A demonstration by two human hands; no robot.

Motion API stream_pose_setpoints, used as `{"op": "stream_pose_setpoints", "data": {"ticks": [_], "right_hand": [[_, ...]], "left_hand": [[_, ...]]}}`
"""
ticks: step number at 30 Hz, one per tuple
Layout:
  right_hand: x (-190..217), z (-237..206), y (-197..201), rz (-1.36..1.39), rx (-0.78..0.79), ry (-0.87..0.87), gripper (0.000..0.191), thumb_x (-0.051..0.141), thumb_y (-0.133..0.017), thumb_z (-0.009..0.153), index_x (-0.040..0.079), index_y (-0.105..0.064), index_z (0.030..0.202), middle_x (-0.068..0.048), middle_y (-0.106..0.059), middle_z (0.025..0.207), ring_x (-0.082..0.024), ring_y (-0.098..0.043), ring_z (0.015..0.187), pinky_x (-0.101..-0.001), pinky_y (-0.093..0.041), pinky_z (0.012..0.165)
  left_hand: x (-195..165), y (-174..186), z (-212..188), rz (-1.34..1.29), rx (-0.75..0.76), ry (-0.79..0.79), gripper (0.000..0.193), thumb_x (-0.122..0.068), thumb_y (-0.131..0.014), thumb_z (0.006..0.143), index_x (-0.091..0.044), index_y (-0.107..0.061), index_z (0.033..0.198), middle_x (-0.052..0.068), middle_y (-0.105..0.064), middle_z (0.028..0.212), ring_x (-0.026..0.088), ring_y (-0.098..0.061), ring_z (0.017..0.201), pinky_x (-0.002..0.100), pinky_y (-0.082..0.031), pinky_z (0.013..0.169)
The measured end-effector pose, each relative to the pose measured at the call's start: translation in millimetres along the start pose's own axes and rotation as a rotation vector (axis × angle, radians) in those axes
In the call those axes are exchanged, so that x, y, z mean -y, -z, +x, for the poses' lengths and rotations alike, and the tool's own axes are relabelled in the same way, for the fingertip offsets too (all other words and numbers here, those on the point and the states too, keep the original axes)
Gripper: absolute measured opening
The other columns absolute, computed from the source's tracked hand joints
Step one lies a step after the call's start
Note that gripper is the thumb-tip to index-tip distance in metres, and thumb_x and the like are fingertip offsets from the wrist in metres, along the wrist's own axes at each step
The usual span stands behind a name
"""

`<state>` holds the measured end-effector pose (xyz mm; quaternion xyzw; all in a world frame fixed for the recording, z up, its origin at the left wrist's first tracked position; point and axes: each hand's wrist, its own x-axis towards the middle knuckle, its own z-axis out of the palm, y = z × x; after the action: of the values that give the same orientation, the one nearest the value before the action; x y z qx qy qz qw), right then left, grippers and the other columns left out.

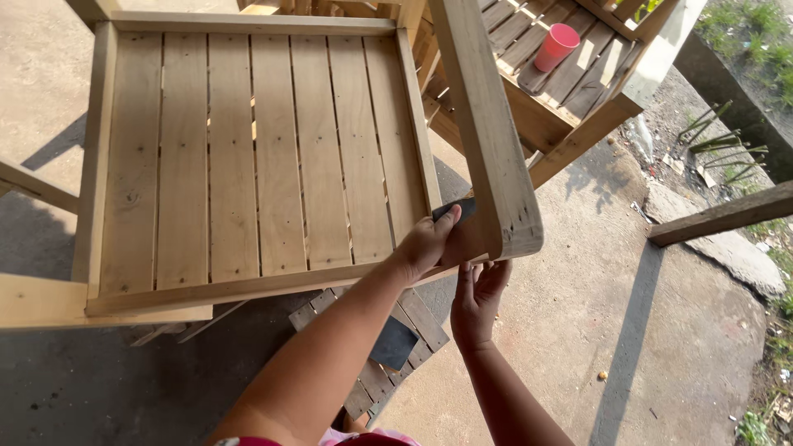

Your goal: The person sands a wooden chair using a sanding block, smoothing the armrests, seat slats, and frame. The person moves around the chair to reach different surfaces and continues sanding until the end of the clip.

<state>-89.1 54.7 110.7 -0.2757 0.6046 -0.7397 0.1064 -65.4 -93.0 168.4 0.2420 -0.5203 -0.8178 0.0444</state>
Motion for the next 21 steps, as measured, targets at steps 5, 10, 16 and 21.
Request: {"op": "stream_pose_setpoints", "data": {"ticks": [5,10,16,21], "right_hand": [[8,1,-5,-0.255,-0.027,0.11,0.074,0.007,-0.057,0.103,0.013,-0.014,0.163,-0.016,0.003,0.167,-0.029,-0.021,0.158,-0.0513,-0.032,0.121],[-1,-4,-7,-0.235,-0.103,0.1,0.075,0.009,-0.057,0.104,0.015,-0.014,0.165,-0.014,0.004,0.17,-0.029,-0.022,0.158,-0.0521,-0.033,0.126],[-18,-13,-5,-0.107,-0.168,-0.005,0.072,0.01,-0.055,0.106,0.017,-0.018,0.168,-0.014,-0.017,0.173,-0.029,-0.03,0.158,-0.0489,-0.036,0.127],[-21,-16,1,-0.004,-0.148,-0.03,0.078,0.005,-0.061,0.098,0.019,-0.019,0.163,-0.013,-0.035,0.163,-0.029,-0.035,0.152,-0.0451,-0.037,0.122]], "left_hand": [[-18,6,7,-0.336,0.235,0.049,0.045,-0.037,-0.049,0.103,-0.001,-0.061,0.127,0.01,-0.074,0.107,0.017,-0.072,0.096,0.035,-0.06,0.086],[-14,14,-18,-0.128,0.143,-0.076,0.05,-0.04,-0.044,0.104,-0.001,-0.067,0.124,0.007,-0.077,0.11,0.015,-0.075,0.101,0.028,-0.061,0.091],[17,-47,-27,-0.422,-0.264,-0.045,0.059,-0.05,-0.046,0.116,0.006,-0.064,0.124,0.013,-0.057,0.086,0.024,-0.043,0.061,0.044,-0.035,0.052],[38,-58,-30,-0.493,-0.282,-0.005,0.049,-0.05,-0.038,0.106,-0.009,-0.062,0.12,-0.001,-0.069,0.104,0.007,-0.066,0.094,0.025,-0.053,0.084]]}}
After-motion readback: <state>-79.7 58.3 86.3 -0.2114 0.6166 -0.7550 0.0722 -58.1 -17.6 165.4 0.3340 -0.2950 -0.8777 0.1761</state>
